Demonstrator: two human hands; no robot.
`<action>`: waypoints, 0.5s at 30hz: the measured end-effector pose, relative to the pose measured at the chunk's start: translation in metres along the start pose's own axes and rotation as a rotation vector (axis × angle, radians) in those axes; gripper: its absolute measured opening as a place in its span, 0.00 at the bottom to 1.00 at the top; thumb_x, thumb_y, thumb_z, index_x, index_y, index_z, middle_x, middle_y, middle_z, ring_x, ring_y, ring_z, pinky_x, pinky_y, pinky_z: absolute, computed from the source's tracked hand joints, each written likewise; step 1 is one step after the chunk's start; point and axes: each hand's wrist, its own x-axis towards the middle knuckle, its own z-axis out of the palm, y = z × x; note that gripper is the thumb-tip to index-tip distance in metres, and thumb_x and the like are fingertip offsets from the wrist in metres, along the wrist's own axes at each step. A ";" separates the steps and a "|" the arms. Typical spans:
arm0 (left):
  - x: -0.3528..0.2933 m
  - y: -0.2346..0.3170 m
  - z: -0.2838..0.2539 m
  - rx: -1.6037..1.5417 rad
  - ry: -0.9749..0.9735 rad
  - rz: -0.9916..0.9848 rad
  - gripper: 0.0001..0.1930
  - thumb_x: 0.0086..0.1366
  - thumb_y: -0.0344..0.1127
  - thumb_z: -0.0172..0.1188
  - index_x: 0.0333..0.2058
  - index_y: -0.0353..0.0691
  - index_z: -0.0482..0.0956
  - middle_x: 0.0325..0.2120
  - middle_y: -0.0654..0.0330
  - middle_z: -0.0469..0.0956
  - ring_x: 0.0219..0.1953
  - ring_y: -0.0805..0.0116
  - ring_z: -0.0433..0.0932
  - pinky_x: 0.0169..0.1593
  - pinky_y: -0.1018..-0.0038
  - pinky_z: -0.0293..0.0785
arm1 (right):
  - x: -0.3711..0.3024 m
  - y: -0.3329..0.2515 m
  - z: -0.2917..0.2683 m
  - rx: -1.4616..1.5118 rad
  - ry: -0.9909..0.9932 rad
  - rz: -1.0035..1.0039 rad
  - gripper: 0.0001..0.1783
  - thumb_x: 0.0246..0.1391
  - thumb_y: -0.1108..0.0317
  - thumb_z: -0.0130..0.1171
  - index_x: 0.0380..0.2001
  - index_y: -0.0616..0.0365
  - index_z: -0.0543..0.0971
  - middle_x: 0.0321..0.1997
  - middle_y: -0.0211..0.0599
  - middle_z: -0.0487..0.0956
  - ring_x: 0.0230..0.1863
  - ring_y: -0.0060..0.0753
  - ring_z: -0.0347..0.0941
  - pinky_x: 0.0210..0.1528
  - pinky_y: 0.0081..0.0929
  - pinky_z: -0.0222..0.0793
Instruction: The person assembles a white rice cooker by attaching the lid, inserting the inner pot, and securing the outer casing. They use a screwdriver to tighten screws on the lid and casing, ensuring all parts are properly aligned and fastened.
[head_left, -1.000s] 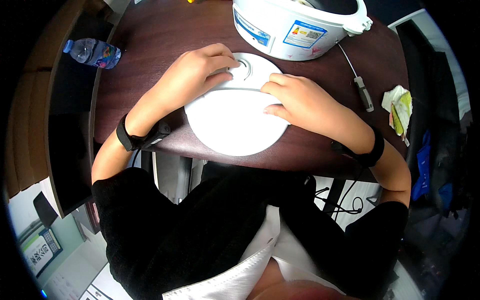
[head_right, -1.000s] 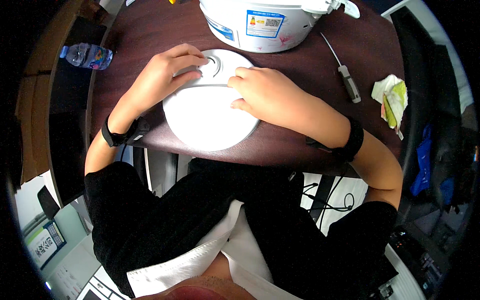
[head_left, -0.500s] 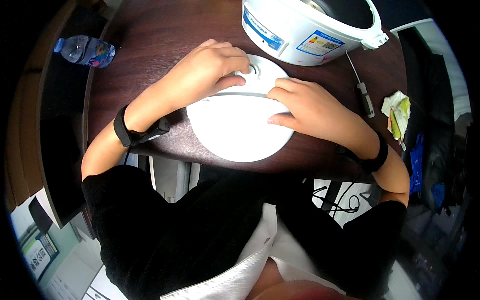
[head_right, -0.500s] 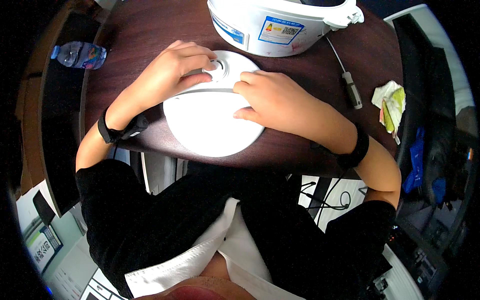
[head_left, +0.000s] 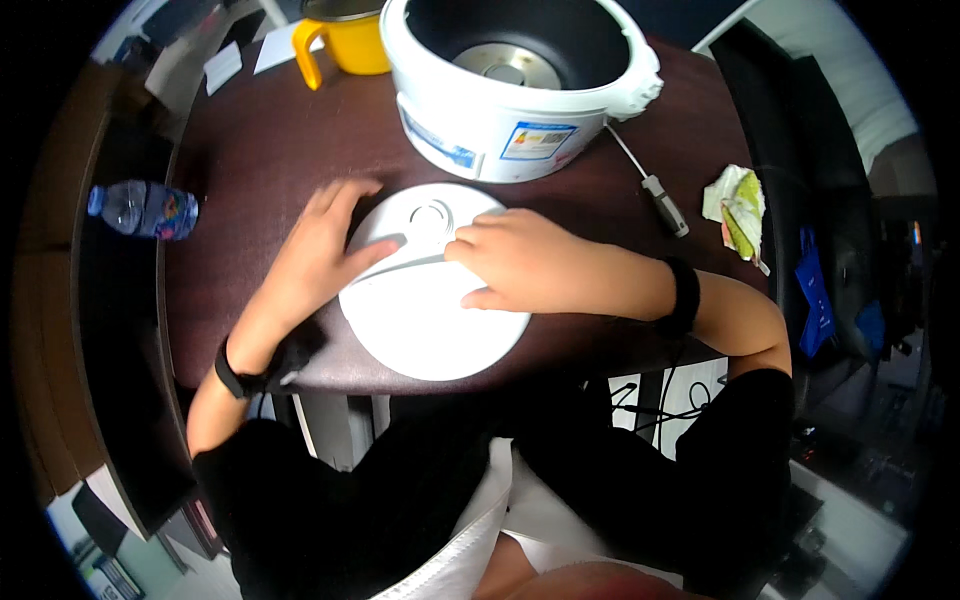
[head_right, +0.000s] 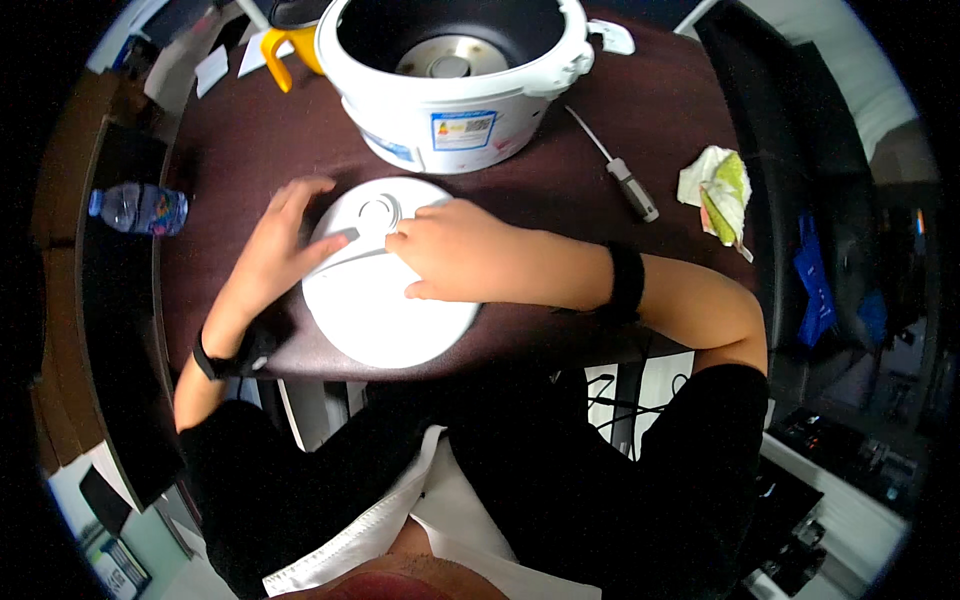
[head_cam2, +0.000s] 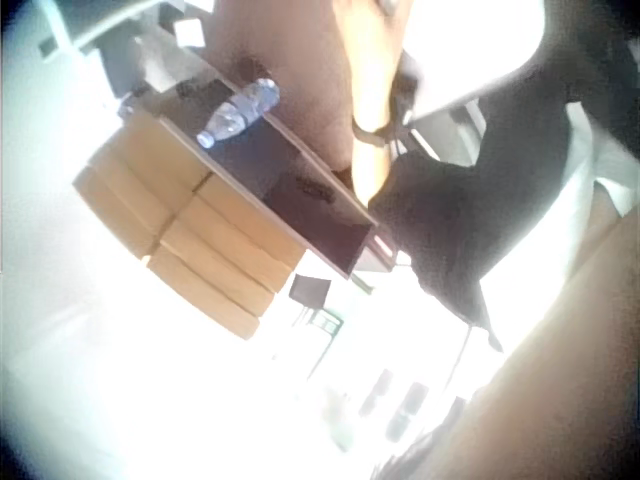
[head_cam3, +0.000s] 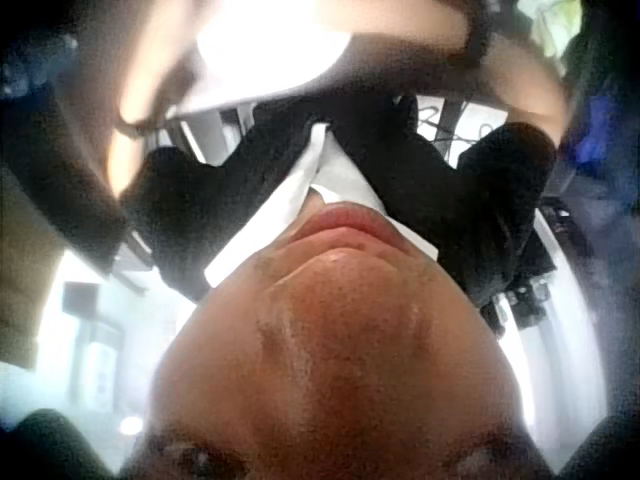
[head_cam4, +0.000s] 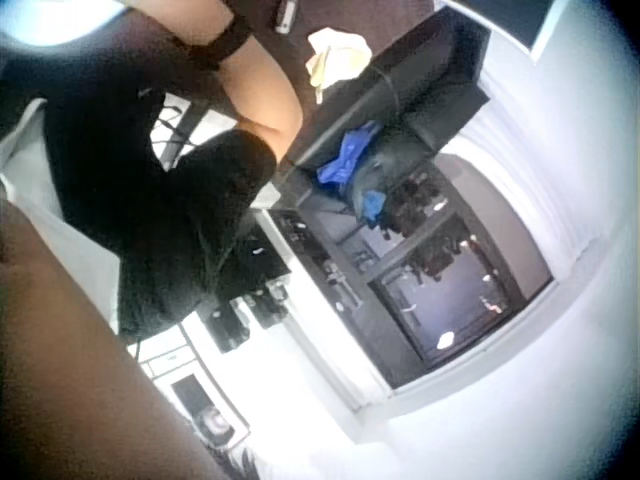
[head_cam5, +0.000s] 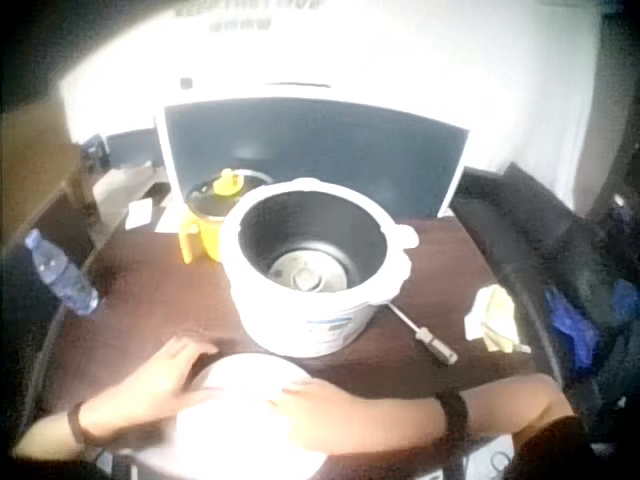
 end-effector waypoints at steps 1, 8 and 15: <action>-0.006 -0.002 -0.003 -0.080 -0.077 -0.074 0.31 0.64 0.44 0.70 0.59 0.30 0.72 0.55 0.40 0.76 0.57 0.45 0.77 0.61 0.58 0.74 | 0.001 -0.001 0.001 0.021 -0.034 0.026 0.21 0.53 0.57 0.70 0.43 0.61 0.78 0.40 0.42 0.80 0.45 0.43 0.79 0.47 0.38 0.75; -0.052 -0.016 -0.010 -0.220 -0.083 -0.434 0.39 0.70 0.55 0.63 0.64 0.24 0.66 0.55 0.36 0.76 0.51 0.51 0.80 0.51 0.62 0.80 | 0.008 -0.006 0.006 -0.022 -0.001 0.095 0.25 0.50 0.50 0.71 0.42 0.58 0.79 0.41 0.41 0.82 0.47 0.42 0.78 0.50 0.39 0.73; -0.107 -0.007 -0.012 -1.045 -0.161 -0.704 0.39 0.73 0.40 0.58 0.69 0.18 0.51 0.60 0.32 0.67 0.54 0.49 0.80 0.50 0.61 0.86 | -0.002 0.006 -0.011 0.262 0.100 0.470 0.46 0.55 0.32 0.65 0.52 0.71 0.73 0.47 0.52 0.77 0.57 0.50 0.75 0.51 0.46 0.76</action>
